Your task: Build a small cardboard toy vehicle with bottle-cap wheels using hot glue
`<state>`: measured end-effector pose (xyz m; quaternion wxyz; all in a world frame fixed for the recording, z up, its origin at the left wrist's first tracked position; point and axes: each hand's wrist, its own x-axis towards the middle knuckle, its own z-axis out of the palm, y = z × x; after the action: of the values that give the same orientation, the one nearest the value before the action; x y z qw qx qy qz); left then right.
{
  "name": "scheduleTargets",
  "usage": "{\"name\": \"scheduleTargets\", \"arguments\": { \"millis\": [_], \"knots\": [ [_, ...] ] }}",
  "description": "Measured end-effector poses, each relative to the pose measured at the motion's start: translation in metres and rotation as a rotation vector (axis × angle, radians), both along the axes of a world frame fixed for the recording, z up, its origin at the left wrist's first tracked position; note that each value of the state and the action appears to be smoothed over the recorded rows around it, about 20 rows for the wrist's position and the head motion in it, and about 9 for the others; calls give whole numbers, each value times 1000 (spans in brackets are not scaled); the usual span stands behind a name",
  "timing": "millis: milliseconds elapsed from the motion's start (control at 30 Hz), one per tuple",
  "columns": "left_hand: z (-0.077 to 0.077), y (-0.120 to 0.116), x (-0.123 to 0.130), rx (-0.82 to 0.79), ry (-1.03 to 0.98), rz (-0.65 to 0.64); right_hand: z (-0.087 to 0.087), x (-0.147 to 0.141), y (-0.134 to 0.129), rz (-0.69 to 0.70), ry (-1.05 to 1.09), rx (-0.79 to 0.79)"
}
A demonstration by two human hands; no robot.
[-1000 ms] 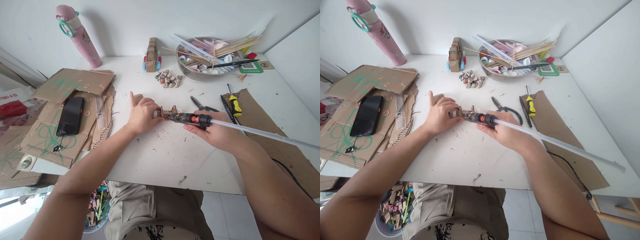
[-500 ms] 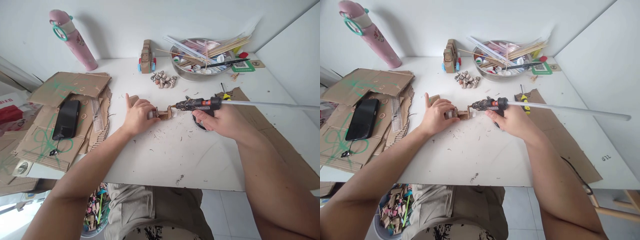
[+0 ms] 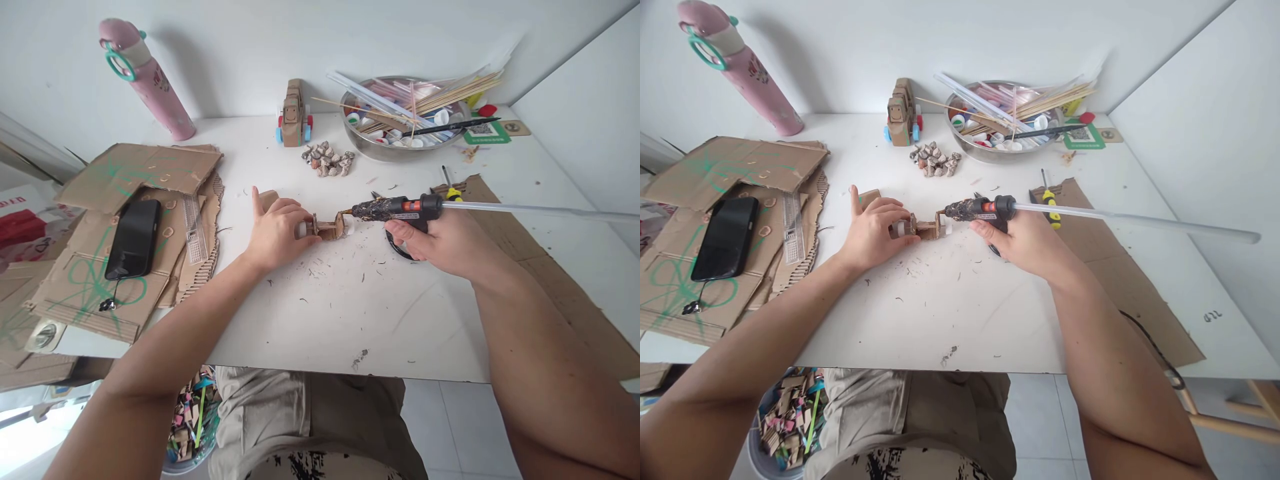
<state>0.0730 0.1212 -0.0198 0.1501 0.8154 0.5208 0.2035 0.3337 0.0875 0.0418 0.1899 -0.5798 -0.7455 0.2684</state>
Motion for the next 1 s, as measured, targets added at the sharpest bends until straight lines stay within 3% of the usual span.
{"name": "scheduleTargets", "arguments": {
  "millis": [1000],
  "knots": [
    [-1,0,1,27,6,7,11,4,-6,-44,-30,-153]
  ]
}}
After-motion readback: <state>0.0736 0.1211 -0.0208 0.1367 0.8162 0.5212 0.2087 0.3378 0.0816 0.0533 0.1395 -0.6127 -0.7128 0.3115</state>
